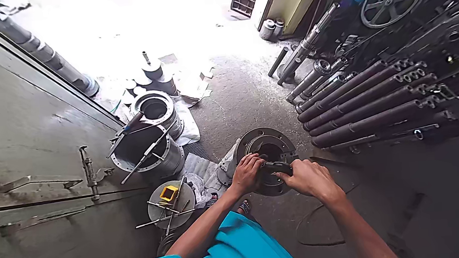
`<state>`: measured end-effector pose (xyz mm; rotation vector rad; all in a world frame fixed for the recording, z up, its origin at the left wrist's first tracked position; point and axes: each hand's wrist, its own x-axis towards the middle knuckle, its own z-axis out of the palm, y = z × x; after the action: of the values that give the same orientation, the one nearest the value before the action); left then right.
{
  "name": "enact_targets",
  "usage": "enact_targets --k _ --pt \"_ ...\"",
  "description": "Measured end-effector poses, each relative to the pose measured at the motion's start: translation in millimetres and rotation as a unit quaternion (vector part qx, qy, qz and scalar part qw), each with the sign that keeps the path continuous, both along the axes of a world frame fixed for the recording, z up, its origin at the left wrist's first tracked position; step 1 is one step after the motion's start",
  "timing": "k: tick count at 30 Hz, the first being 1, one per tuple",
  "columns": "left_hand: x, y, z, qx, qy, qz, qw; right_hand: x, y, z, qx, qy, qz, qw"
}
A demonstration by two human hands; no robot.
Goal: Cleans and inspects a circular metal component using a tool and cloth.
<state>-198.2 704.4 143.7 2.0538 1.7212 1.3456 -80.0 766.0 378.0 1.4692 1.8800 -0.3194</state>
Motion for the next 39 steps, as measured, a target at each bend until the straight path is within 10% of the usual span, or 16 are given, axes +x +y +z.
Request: enact_targets --k 20,24,29,39 --pt "-1 1 -3 0.009 0.005 -0.015 1.0 17 -5 -9 0.002 0.027 -0.018 0.999" --pt "-12 -6 2 -0.014 -0.198 -0.017 0.98 53 -11 -8 0.001 0.099 -0.086 0.991" --pt "-62 -35 32 -0.023 -0.526 0.192 0.828 114 -50 -15 0.05 0.265 -0.127 0.955" --pt "-79 -44 21 -0.029 -0.523 0.195 0.829 86 -144 -60 0.186 0.303 -0.04 0.934"
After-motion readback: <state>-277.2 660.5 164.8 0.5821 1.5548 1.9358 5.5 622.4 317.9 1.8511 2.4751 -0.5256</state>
